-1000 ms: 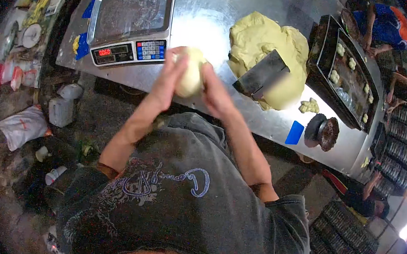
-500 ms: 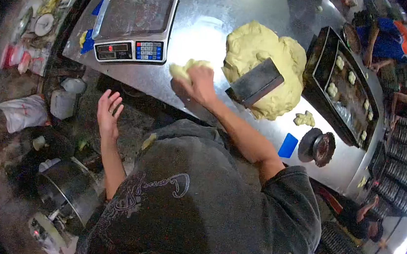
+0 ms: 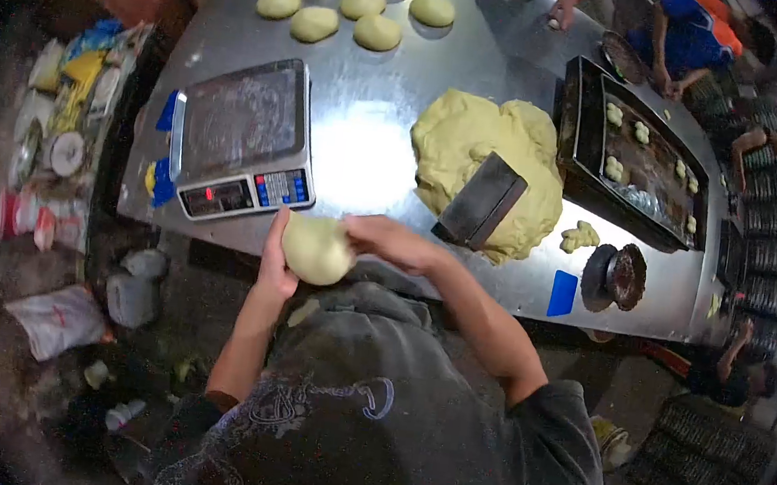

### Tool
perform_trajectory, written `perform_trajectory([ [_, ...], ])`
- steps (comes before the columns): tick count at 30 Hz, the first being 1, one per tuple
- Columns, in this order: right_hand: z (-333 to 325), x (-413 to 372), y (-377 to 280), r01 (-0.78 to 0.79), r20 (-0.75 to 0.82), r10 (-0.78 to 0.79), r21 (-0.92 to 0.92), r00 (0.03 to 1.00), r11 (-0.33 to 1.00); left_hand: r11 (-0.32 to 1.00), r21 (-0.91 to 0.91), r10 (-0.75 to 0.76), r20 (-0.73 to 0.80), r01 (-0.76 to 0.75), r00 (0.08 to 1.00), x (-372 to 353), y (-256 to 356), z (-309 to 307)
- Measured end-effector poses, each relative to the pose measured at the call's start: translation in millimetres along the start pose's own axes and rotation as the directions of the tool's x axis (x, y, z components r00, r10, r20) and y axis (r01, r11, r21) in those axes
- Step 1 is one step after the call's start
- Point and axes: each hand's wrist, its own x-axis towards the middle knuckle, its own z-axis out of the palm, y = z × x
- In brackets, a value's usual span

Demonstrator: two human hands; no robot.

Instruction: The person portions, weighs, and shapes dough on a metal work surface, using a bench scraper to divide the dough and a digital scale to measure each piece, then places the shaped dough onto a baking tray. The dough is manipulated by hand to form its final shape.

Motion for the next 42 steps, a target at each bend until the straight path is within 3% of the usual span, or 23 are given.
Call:
perform_trajectory([
  [2, -28, -14, -1, 0.201, -0.247, -0.188, 0.027, 0.950, 0.979, 0.983, 0.113, 0.146, 0.000, -0.145, 0.989, 11, 10, 14],
  [4, -40, -22, 6, 0.285, -0.642, -0.204, 0.023, 0.739, 0.958, 0.941, 0.255, 0.226, 0.021, -0.224, 0.974, 19, 6, 41],
  [5, -43, -21, 10, 0.200, -0.736, -0.330, -0.262, 0.591, 0.944, 0.910, 0.320, 0.265, 0.041, -0.264, 0.963, 21, 4, 59],
  [8, 1, -10, 24, 0.322, -0.531, -0.146, 0.255, 0.834, 0.912, 0.864, 0.459, 0.076, 0.286, -0.206, 0.955, 7, -4, 107],
  [9, 15, -3, 26, 0.506, -0.529, -0.234, 0.456, 0.815, 0.732, 0.882, 0.446, 0.003, 0.321, -0.154, 0.947, 13, -19, 108],
  [12, -19, -30, 16, 0.505, -0.588, -0.125, 0.545, 0.799, 0.669, 0.944, 0.328, -0.171, 0.409, 0.031, 0.897, 5, -11, 113],
  [14, -22, -62, -9, 0.586, -0.741, -0.134, 0.393, 0.658, 0.708, 0.936, 0.351, -0.136, 0.363, 0.000, 0.922, -2, -19, 117],
  [16, -14, -79, -18, 0.528, -0.826, -0.271, 0.038, 0.494, 0.849, 0.882, 0.455, -0.009, 0.277, -0.123, 0.961, -4, -40, 115],
  [17, -6, -80, -17, 0.486, -0.827, -0.299, -0.035, 0.476, 0.873, 0.848, 0.518, -0.067, 0.316, -0.113, 0.946, 0, -52, 114],
  [21, 28, -87, -7, 0.540, -0.765, -0.415, -0.106, 0.492, 0.835, 0.973, 0.226, -0.124, 0.384, 0.037, 0.915, -1, -76, 124],
  [22, 27, -92, -4, 0.548, -0.766, -0.424, -0.114, 0.483, 0.828, 0.956, 0.283, -0.063, 0.450, -0.075, 0.891, -6, -73, 122],
  [25, 7, -105, 0, 0.462, -0.616, -0.761, -0.624, 0.206, 0.630, 0.795, 0.440, 0.099, 0.584, -0.417, 0.806, -36, -77, 132],
  [28, -9, -114, 4, 0.077, -0.407, -0.889, -0.899, 0.211, 0.431, 0.381, 0.393, 0.317, 0.795, -0.837, 0.517, -50, -89, 146],
  [30, -16, -119, 15, 0.388, -0.417, -0.767, -0.684, 0.487, 0.618, 0.536, 0.282, 0.329, 0.799, -0.796, 0.504, -54, -97, 141],
  [31, -15, -129, 12, 0.560, -0.333, -0.686, -0.403, 0.647, 0.724, 0.633, 0.184, 0.315, 0.826, -0.752, 0.468, -51, -95, 139],
  [32, -11, -140, 5, 0.620, -0.182, -0.621, -0.069, 0.763, 0.782, 0.717, 0.085, 0.312, 0.849, -0.692, 0.427, -51, -96, 144],
  [33, -3, -158, -1, 0.480, -0.148, -0.487, -0.083, 0.861, 0.873, 0.645, 0.105, 0.418, 0.782, -0.757, 0.463, -54, -98, 151],
  [34, 4, -165, 2, 0.597, -0.114, -0.644, -0.283, 0.757, 0.751, 0.597, 0.137, 0.489, 0.719, -0.791, 0.494, -62, -95, 161],
  [36, 18, -181, 4, 0.621, -0.046, -0.778, -0.573, 0.627, 0.535, 0.433, 0.220, 0.584, 0.670, -0.874, 0.458, -82, -90, 184],
  [37, 21, -185, -3, 0.583, 0.096, -0.817, -0.747, 0.568, 0.318, 0.322, 0.240, 0.604, 0.693, -0.916, 0.394, -89, -86, 190],
  [38, 29, -188, -3, 0.550, 0.120, -0.861, -0.810, 0.494, 0.203, 0.077, 0.252, 0.581, 0.775, -0.965, 0.248, -87, -79, 193],
  [41, 44, -200, -12, 0.496, 0.129, -0.894, -0.861, 0.429, 0.113, -0.142, 0.232, 0.380, 0.910, -0.962, 0.163, -105, -63, 198],
  [42, 47, -202, -17, 0.493, 0.138, -0.895, -0.864, 0.425, 0.101, -0.044, 0.215, 0.400, 0.899, -0.976, 0.180, -111, -65, 200],
])
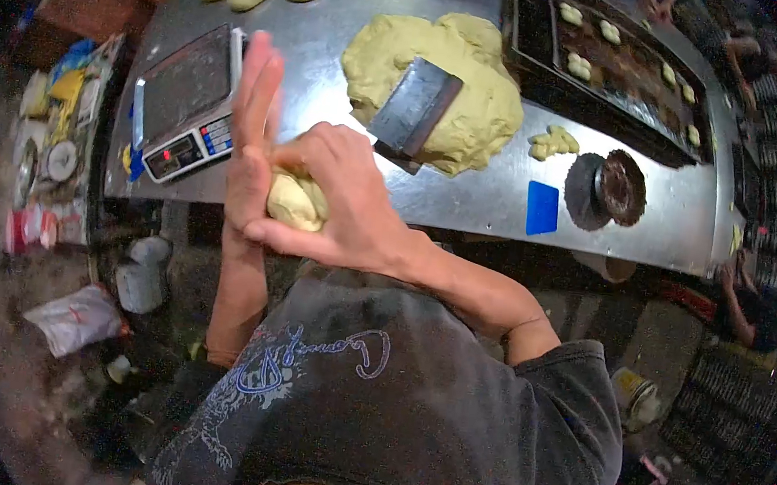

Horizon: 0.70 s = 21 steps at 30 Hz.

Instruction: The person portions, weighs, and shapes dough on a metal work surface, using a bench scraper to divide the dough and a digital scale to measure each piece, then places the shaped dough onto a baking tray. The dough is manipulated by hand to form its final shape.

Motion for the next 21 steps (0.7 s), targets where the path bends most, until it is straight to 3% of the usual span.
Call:
perform_trajectory([
  [1, -2, 4, -2, 0.010, 0.000, -0.010, -0.011, 1.000, 1.000, 0.995, -0.099, -0.020, -0.021, 0.018, 1.000, 0, 6, 2],
  [2, -3, 7, -2, 0.069, 0.016, -0.069, -0.007, 0.997, 0.998, 0.967, -0.192, -0.171, 0.009, 0.170, 0.985, -5, 9, -1],
  [3, -3, 11, 0, 0.126, 0.027, -0.126, -0.002, 0.992, 0.992, 0.915, -0.345, -0.215, 0.021, 0.209, 0.976, -17, -15, 11],
  [5, 2, 20, 7, 0.220, -0.038, -0.220, -0.010, 0.975, 0.975, 0.696, -0.536, -0.398, 0.267, 0.478, 0.878, -36, -24, 10],
  [6, -1, 22, 10, 0.056, -0.006, -0.056, 0.023, 0.998, 0.998, 0.621, -0.625, -0.342, 0.327, 0.473, 0.881, -44, -35, 12],
  [9, 7, 27, 36, 0.085, -0.171, -0.107, -0.133, 0.979, 0.987, 0.850, -0.471, -0.249, 0.034, 0.235, 0.968, -35, -40, 10],
  [10, 13, 31, 36, 0.020, -0.253, -0.046, -0.104, 0.966, 0.994, 0.914, -0.359, -0.197, 0.019, 0.190, 0.980, -33, -43, 4],
  [12, 28, 36, 42, -0.109, -0.261, 0.148, 0.160, 0.954, 0.981, 0.988, -0.116, -0.096, 0.019, 0.098, 0.995, -25, -45, -13],
  [14, 47, 33, 56, -0.266, -0.051, 0.352, 0.556, 0.935, 0.788, 0.995, -0.026, -0.091, 0.097, 0.094, 0.991, -23, -42, -26],
  [16, 57, 18, 72, -0.440, 0.245, 0.367, 0.545, 0.898, 0.714, 0.996, 0.009, -0.087, 0.212, 0.087, 0.973, -24, -47, -42],
  [17, 64, 10, 75, -0.529, 0.345, 0.402, 0.548, 0.848, 0.648, 0.990, -0.095, -0.069, 0.293, 0.101, 0.954, -25, -54, -52],
  [18, 77, 0, 85, -0.574, 0.406, 0.410, 0.638, 0.817, 0.512, 0.998, 0.004, -0.062, 0.265, 0.064, 0.962, -23, -59, -60],
  [20, 86, 23, 55, -0.700, 0.577, 0.630, 0.710, 0.520, -0.072, 0.980, 0.199, -0.042, 0.204, 0.001, 0.978, -18, -63, -79],
  [21, 92, 20, 69, -0.623, 0.660, 0.475, 0.737, 0.583, -0.260, 0.941, 0.328, -0.146, 0.170, 0.084, 0.974, -12, -60, -96],
])
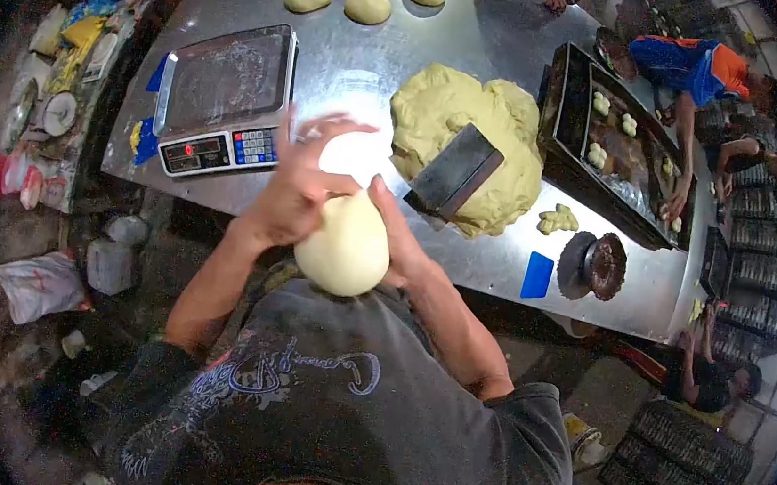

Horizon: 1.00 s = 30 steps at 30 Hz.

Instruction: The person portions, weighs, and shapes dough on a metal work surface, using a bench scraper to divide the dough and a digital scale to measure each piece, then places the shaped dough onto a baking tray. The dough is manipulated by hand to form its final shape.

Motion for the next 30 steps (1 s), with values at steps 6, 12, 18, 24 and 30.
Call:
perform_trajectory([
  [6, 43, 39, -125, 0.737, 0.002, -0.739, -0.071, 0.674, 0.672, 0.924, -0.343, -0.357, -0.624, 0.167, 0.695, -27, -70, -83],
  [12, -46, 178, -228, 0.165, 0.385, -0.923, -0.910, -0.005, -0.381, 0.829, -0.491, -0.489, -0.400, 0.269, 0.775, -49, -86, -90],
  [18, -116, 161, -101, 0.397, -0.225, -0.838, -0.800, 0.498, 0.451, 0.781, -0.539, -0.549, -0.353, 0.315, 0.757, -68, -110, -90],
  [24, -245, 17, -48, 0.090, -0.485, -0.871, -0.866, 0.081, 0.491, 0.589, -0.715, -0.793, -0.424, 0.375, 0.438, -110, -153, -77],
  [30, -247, -25, -33, -0.176, -0.658, -0.722, -0.753, 0.212, 0.635, 0.563, -0.734, -0.808, -0.393, 0.379, 0.439, -90, -126, -46],
])
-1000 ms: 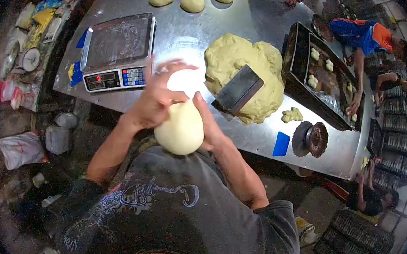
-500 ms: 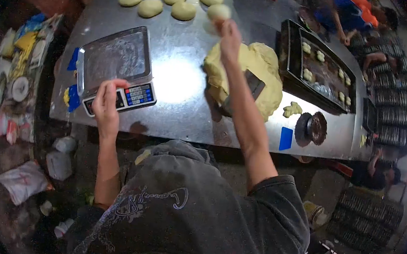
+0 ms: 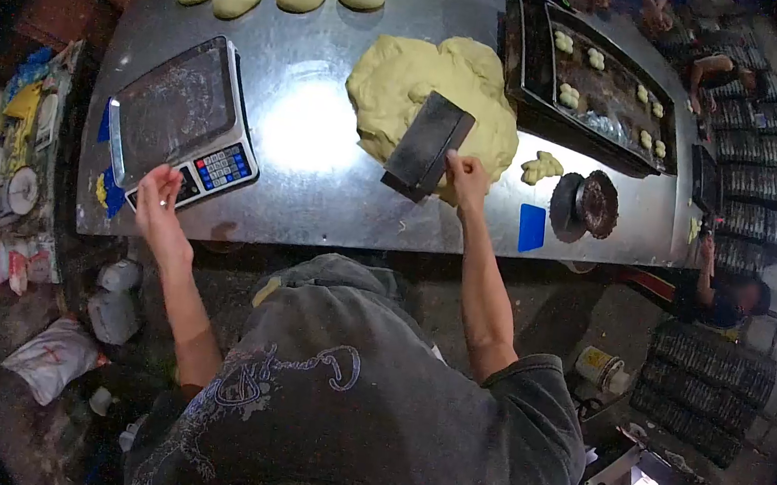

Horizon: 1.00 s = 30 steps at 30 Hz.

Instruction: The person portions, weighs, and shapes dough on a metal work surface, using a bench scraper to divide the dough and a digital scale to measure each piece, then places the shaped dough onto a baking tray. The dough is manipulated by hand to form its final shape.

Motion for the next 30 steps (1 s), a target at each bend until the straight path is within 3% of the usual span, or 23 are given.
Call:
perform_trajectory([
  [2, 11, 12, -1, -0.010, 0.015, 0.009, 0.043, 1.000, 0.999, 1.000, -0.015, 0.005, 0.062, -0.004, 0.998, -16, -3, 28],
  [5, 31, 7, -11, 0.229, -0.131, -0.269, -0.258, 0.954, 0.939, 0.996, 0.087, 0.012, 0.234, -0.033, 0.972, -45, -12, 63],
  [8, 49, 12, 1, 0.091, -0.252, -0.139, -0.194, 0.958, 0.977, 0.962, 0.256, -0.014, 0.403, -0.098, 0.915, -75, -22, 94],
  [11, 46, 21, -4, -0.058, -0.123, 0.036, -0.183, 0.992, 0.981, 0.893, 0.391, -0.028, 0.541, -0.222, 0.840, -95, -54, 109],
  [14, 40, 31, -6, -0.056, 0.088, 0.067, -0.114, 0.994, 0.992, 0.815, 0.498, -0.125, 0.649, -0.295, 0.750, -110, -88, 109],
  [18, 33, -6, -55, -0.141, -0.065, 0.129, -0.252, 0.990, 0.957, 0.802, 0.503, -0.200, 0.733, -0.321, 0.650, -124, -132, 114],
  [19, 35, -23, -53, 0.024, -0.088, -0.050, -0.279, 0.995, 0.960, 0.814, 0.491, -0.208, 0.746, -0.310, 0.632, -123, -137, 116],
  [21, 41, -46, -45, 0.350, -0.105, -0.404, -0.334, 0.909, 0.875, 0.807, 0.493, -0.212, 0.757, -0.327, 0.618, -115, -142, 123],
  [22, 43, -47, -31, 0.644, -0.033, -0.678, -0.280, 0.735, 0.712, 0.804, 0.495, -0.221, 0.764, -0.331, 0.606, -112, -145, 126],
  [23, 47, -59, -30, 0.644, 0.062, -0.641, -0.060, 0.765, 0.763, 0.755, 0.531, -0.194, 0.741, -0.384, 0.643, -107, -153, 128],
  [25, 44, -63, -37, 0.448, 0.376, -0.431, 0.046, 0.820, 0.893, 0.639, 0.600, -0.141, 0.705, -0.480, 0.695, -95, -171, 127],
  [26, 37, -55, -41, 0.424, 0.419, -0.384, -0.002, 0.823, 0.906, 0.617, 0.636, -0.089, 0.642, -0.464, 0.762, -92, -190, 122],
  [28, 15, -23, -62, 0.390, 0.496, -0.293, -0.103, 0.817, 0.915, 0.495, 0.685, 0.028, 0.603, -0.535, 0.797, -81, -210, 114],
  [29, 2, -32, -95, 0.378, 0.417, -0.402, 0.142, 0.815, 0.915, 0.450, 0.718, 0.038, 0.578, -0.530, 0.815, -82, -214, 112],
  [30, -7, -25, -117, 0.419, 0.434, -0.415, 0.091, 0.800, 0.903, 0.469, 0.692, 0.088, 0.582, -0.549, 0.809, -81, -219, 115],
])
